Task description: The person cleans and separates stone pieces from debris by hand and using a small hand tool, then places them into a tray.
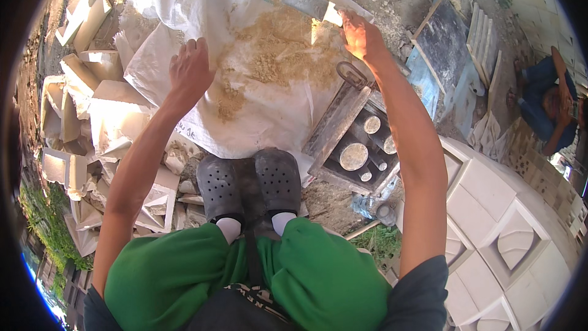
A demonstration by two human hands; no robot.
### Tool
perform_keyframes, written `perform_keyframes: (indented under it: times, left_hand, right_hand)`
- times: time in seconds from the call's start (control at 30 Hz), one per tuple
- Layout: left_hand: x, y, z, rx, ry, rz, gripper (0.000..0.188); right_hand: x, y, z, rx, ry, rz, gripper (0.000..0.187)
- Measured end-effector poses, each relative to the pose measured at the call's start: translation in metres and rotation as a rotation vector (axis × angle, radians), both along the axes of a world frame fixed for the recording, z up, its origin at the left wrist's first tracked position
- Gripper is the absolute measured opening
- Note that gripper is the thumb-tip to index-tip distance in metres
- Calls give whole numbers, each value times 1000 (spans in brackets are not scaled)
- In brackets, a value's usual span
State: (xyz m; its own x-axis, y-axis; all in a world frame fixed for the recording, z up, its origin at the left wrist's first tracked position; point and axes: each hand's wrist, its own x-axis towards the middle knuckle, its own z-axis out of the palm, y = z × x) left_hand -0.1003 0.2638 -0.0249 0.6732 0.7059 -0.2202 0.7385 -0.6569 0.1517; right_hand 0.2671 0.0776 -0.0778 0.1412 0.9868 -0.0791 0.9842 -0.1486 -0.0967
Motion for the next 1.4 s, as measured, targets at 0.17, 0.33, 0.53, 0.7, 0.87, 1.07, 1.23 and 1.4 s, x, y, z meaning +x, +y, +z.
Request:
perform_keyframes:
  times: [0.17, 0.33, 0.53, 0.7, 0.87, 1.07, 1.23, 1.4]
  left_hand:
    - [23, -5, 5, -51, -199, -143, 39]
    - [37, -13, -16, -13, -211, -306, 54]
    - [41, -16, -30, -146, -250, -317, 70]
    - [64, -16, -45, -107, -326, -374, 76]
    - [78, -13, -48, -132, -277, -420, 76]
    - [78, 2, -55, -10, -250, -444, 74]
    - [100, -20, -62, -91, -298, -433, 75]
    - [65, -46, -60, -186, -400, -408, 74]
  right_hand:
    - [25, 12, -31, 284, 1019, -883, 30]
    - [42, -7, -60, 257, 503, -570, 28]
    - [-26, 33, -11, 255, -27, -412, 32]
    - [-72, 59, -30, 262, 158, -185, 49]
    - [-113, 72, -33, 199, 405, -223, 52]
    - [-136, 50, 10, -103, 699, -64, 44]
    - [-114, 39, -28, 352, 77, -224, 44]
    - [-150, 36, -9, 149, 457, -57, 48]
